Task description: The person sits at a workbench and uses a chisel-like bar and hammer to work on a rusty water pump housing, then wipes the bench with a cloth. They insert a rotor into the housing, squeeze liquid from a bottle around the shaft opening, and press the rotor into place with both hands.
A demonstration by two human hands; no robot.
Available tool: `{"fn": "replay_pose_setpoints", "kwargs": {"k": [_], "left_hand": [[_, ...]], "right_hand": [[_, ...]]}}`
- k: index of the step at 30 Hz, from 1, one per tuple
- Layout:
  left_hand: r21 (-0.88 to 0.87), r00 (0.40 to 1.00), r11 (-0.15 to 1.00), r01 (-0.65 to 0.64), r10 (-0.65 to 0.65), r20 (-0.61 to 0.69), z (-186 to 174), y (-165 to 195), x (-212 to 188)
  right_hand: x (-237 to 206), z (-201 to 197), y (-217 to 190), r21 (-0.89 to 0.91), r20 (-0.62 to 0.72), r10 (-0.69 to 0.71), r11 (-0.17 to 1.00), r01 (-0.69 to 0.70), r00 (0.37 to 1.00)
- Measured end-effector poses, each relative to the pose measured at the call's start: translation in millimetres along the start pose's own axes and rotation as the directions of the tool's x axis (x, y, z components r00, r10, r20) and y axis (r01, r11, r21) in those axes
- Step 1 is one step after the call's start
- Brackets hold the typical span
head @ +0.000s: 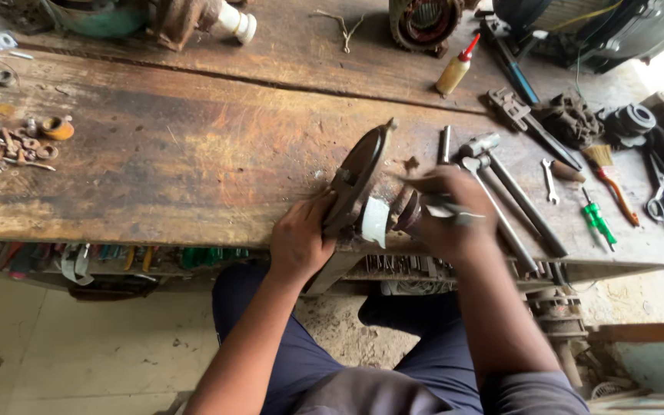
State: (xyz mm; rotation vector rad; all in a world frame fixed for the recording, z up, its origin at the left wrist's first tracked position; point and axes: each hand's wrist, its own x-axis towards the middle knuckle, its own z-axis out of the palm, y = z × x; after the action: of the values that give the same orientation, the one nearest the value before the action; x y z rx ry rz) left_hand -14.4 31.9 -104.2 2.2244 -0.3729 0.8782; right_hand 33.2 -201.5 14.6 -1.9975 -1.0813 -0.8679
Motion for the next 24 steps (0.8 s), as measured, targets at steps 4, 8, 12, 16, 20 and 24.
{"fn": "replay_pose_setpoints", "kwargs": {"k": [4, 8, 12, 16, 20, 24], "left_hand": [[0.008, 0.999, 1.0, 0.012, -0.012, 0.03, -5, 0, 0], [-0.007, 0.999, 0.999, 0.037, -0.037, 0.022, -6, 2, 1], [0.017, 0.998, 0.998, 0.055, -0.055, 0.026, -7, 2, 1], [0.011, 0.997, 0.998, 0.061, -0.061, 0.042, -7, 2, -1], [0.013, 0.998, 0.998, 0.058, -0.059, 0.025, -10, 4, 1], [-0.017, 0.999, 0.999, 0.045, -0.045, 0.019, -17, 7, 4]], "right_hand": [[-4, 6, 10, -0.071, -0.033, 0.029, 0.997, -0.031, 0.999], [-8, 2, -1, -0.225, 0.117, 0.103, 0.972, -0.075, 0.988], [0, -3, -17, -0.102, -0.038, 0.416, 0.903, -0.418, 0.908], [5, -7, -18, -0.016, 0.053, 0.404, 0.915, -0.403, 0.913], [-16, -6, -17, 0.396, -0.283, 0.257, 0.909, -0.131, 0.924], [-49, 18, -32, 0.325, -0.371, 0.395, 0.903, -0.281, 0.84]]}}
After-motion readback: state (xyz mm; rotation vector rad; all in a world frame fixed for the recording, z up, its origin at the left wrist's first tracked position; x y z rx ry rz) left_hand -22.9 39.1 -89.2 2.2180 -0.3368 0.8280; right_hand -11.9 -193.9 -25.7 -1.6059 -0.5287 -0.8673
